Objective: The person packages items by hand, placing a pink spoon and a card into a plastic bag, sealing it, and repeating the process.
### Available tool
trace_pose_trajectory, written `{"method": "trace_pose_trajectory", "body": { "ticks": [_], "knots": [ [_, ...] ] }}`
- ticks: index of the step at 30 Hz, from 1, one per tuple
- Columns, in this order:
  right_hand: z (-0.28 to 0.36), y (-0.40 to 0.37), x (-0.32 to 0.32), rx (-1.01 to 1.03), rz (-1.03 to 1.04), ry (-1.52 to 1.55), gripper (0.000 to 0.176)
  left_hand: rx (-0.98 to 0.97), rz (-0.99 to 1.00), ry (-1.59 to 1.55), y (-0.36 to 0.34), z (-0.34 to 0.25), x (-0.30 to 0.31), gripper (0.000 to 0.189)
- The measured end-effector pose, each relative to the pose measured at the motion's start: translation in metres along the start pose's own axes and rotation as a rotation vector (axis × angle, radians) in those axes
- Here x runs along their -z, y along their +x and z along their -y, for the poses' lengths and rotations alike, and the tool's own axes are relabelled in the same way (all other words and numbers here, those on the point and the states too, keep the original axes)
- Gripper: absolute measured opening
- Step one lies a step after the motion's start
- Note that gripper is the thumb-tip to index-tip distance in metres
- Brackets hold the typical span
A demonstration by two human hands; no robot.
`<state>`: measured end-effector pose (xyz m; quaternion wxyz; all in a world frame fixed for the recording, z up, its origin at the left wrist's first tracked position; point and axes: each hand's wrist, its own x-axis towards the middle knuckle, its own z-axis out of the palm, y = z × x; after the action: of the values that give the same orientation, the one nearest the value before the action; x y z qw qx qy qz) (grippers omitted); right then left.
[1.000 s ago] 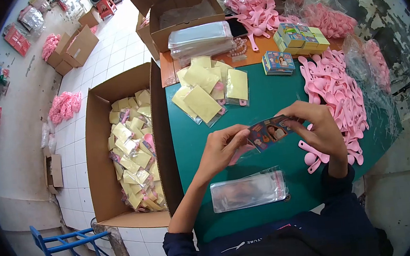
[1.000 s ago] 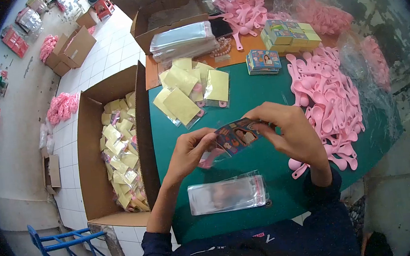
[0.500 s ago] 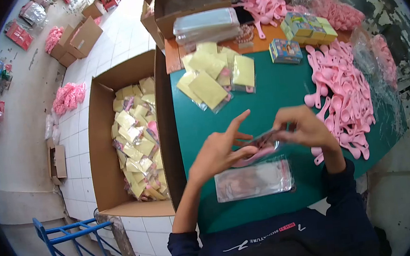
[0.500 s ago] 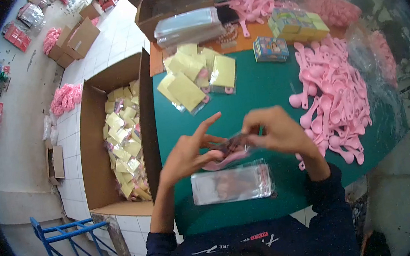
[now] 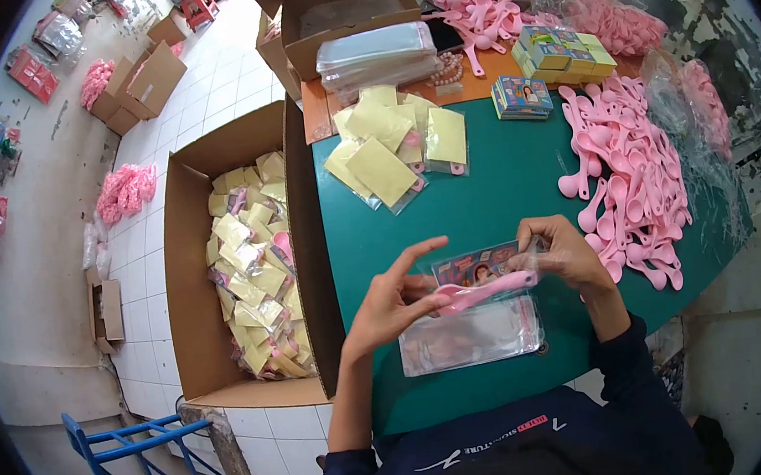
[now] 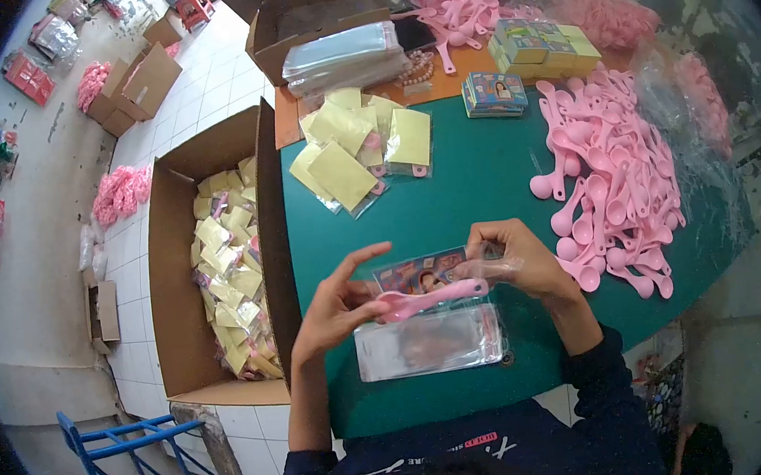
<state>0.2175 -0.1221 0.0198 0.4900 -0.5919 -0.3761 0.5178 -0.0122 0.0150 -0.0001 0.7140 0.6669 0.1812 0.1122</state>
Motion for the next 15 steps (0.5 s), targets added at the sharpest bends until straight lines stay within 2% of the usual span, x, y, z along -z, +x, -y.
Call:
{"method": "trace_pose_trajectory", "body": {
  "ticks": [2, 3, 7, 10, 11, 14, 15],
  "knots": [
    [-0.008, 0.005, 0.006, 0.083, 0.036, -0.007, 0.016, -0.016, 0.032, 0.057, 0.001, 0.003, -0.001, 0.062],
    [-0.008, 0.006, 0.007, 0.115, 0.057, -0.008, 0.016, 0.044, 0.014, 0.088, 0.0, -0.002, -0.004, 0.063],
    [0.002, 0.003, 0.009, 0.055, 0.091, -0.106, 0.014, 0.034, -0.113, 0.18, 0.002, 0.005, -0.009, 0.064],
    [0.002, 0.003, 0.01, 0.034, -0.057, -0.162, 0.016, -0.165, -0.438, 0.32, 0.004, 0.019, -0.023, 0.066],
    [-0.001, 0.005, 0.012, 0.098, -0.091, -0.252, 0.017, -0.098, -0.436, 0.27, 0.001, 0.017, -0.026, 0.064],
    [0.016, 0.008, -0.013, 0.291, -0.165, -0.417, 0.023, 0.083, -0.19, -0.266, -0.001, 0.022, -0.036, 0.059],
    [0.016, 0.006, -0.01, 0.325, 0.029, -0.529, 0.037, 0.114, -0.081, -0.392, -0.001, 0.023, -0.039, 0.061]
  ]
}}
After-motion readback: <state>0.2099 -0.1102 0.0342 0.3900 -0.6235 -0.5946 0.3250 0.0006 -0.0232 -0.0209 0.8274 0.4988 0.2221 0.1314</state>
